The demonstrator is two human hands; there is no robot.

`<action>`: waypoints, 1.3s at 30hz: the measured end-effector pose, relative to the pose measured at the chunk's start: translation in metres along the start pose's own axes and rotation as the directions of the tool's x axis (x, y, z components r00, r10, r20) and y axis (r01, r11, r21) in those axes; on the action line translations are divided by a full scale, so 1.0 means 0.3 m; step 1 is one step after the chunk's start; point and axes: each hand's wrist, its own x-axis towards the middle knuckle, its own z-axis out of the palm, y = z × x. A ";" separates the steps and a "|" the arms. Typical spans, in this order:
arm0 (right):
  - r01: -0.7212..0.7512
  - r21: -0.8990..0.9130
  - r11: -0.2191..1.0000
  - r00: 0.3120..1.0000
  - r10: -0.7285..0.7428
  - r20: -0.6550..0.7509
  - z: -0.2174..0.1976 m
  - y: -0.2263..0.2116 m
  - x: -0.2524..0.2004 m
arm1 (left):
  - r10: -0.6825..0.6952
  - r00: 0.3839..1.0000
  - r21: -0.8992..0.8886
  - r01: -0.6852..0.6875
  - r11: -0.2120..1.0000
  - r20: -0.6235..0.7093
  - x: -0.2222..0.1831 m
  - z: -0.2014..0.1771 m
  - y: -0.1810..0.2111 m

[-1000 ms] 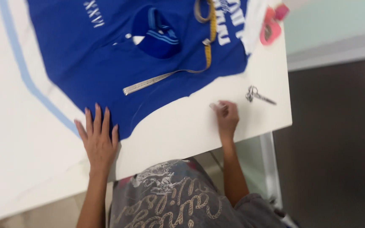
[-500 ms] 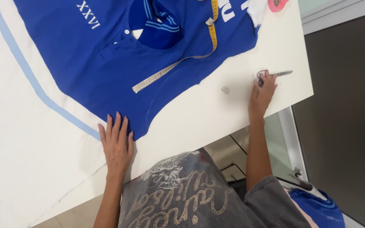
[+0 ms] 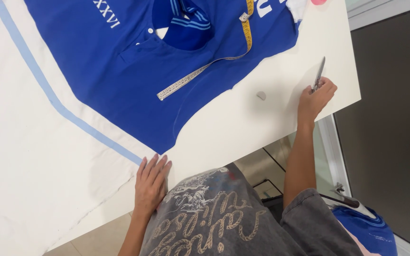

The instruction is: Measuring and marking a garment on a table using a measuring tape and chalk

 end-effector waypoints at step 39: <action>-0.026 -0.003 1.000 0.999 0.026 -0.045 0.094 0.193 0.047 | -0.186 0.982 0.231 0.178 0.956 0.015 0.128 0.073 0.016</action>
